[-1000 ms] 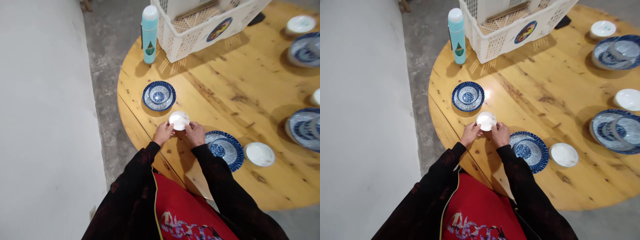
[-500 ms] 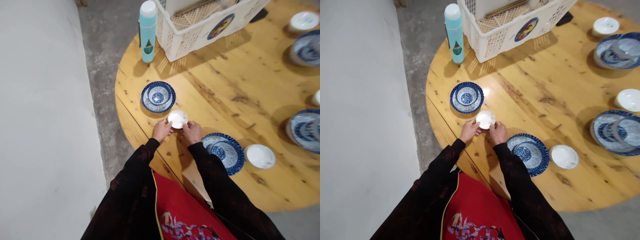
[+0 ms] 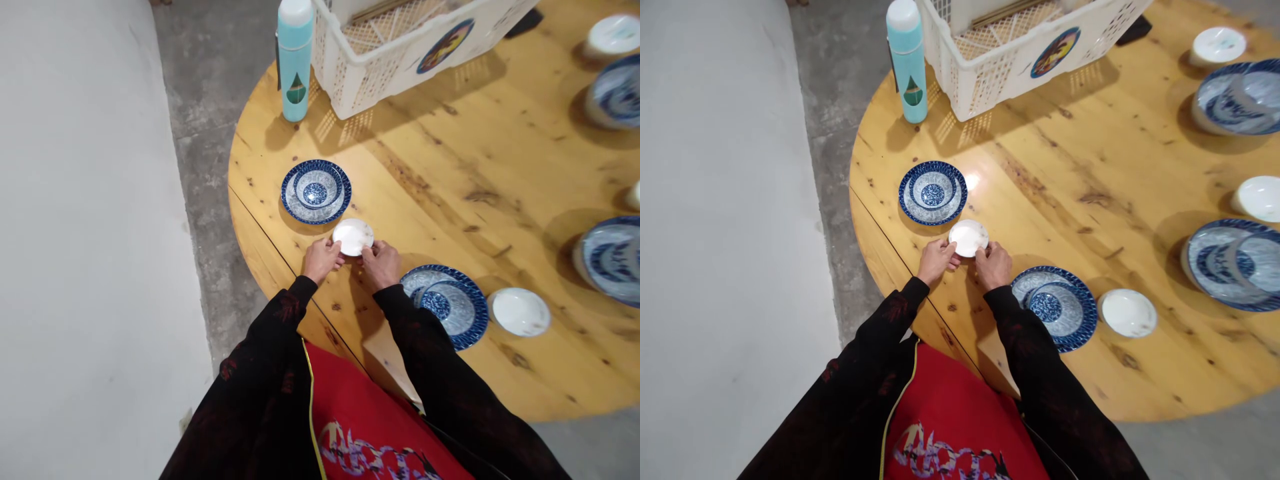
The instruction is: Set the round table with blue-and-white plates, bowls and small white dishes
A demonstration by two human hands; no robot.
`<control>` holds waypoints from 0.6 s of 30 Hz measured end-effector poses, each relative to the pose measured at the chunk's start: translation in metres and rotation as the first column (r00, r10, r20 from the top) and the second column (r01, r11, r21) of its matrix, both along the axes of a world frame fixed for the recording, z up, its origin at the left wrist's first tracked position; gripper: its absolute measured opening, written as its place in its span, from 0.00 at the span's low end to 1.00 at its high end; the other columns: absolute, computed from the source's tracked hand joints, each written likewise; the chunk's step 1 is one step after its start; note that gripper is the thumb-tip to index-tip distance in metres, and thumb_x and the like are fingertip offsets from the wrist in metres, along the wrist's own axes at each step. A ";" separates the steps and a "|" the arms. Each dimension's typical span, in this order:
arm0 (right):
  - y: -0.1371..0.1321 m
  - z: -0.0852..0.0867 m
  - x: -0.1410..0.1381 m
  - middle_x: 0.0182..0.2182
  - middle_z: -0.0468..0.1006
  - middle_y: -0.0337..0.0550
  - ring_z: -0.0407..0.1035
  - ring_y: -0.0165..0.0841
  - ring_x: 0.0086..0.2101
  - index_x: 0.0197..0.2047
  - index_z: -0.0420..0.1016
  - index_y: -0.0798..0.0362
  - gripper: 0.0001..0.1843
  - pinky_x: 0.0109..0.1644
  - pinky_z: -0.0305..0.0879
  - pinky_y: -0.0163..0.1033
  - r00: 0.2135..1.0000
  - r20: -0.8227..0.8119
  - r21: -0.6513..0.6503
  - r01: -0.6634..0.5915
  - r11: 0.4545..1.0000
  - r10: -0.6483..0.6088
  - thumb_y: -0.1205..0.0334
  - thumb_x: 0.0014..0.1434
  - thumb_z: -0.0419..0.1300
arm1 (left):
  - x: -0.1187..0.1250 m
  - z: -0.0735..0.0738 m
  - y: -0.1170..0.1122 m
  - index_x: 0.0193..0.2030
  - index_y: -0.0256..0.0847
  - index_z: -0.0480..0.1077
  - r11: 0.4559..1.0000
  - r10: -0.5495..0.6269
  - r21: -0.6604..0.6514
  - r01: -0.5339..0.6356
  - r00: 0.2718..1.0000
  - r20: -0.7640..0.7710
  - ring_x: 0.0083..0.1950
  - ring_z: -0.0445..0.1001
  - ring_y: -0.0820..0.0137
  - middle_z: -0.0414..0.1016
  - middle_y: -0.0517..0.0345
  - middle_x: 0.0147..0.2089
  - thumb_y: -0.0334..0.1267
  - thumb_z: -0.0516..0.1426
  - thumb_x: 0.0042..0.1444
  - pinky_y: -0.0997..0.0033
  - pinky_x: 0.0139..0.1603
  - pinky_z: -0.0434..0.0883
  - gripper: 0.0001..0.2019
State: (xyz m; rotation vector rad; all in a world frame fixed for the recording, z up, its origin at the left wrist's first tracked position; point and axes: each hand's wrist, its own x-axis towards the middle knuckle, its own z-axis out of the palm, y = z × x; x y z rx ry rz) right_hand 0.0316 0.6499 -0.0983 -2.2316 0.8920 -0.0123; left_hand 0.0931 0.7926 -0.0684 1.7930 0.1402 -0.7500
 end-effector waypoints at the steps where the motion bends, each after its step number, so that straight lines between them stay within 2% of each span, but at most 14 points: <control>1: 0.000 0.000 0.000 0.29 0.81 0.53 0.75 0.45 0.33 0.44 0.79 0.58 0.22 0.39 0.69 0.44 1.000 0.000 0.005 0.001 1.000 -0.001 0.51 0.61 0.52 | 0.000 0.000 0.000 0.34 0.36 0.70 1.000 0.003 -0.006 -0.003 1.000 -0.002 0.27 0.80 0.75 0.81 0.55 0.30 0.39 0.57 0.66 0.79 0.28 0.76 0.11; 10: -0.001 -0.002 -0.003 0.29 0.82 0.53 0.76 0.46 0.32 0.47 0.79 0.58 0.25 0.39 0.71 0.46 1.000 0.017 0.061 0.015 0.998 -0.016 0.46 0.61 0.54 | -0.001 -0.002 0.001 0.34 0.36 0.70 1.000 0.005 -0.031 -0.005 1.000 0.004 0.27 0.80 0.74 0.81 0.54 0.30 0.39 0.57 0.66 0.79 0.27 0.75 0.10; 18: 0.001 0.002 -0.004 0.28 0.82 0.54 0.78 0.47 0.33 0.48 0.80 0.61 0.28 0.41 0.74 0.48 0.998 0.037 0.146 0.052 0.988 -0.058 0.44 0.62 0.54 | -0.002 0.000 0.002 0.33 0.37 0.68 0.999 0.007 -0.036 -0.007 1.000 -0.001 0.27 0.79 0.74 0.81 0.54 0.30 0.44 0.58 0.66 0.78 0.28 0.76 0.13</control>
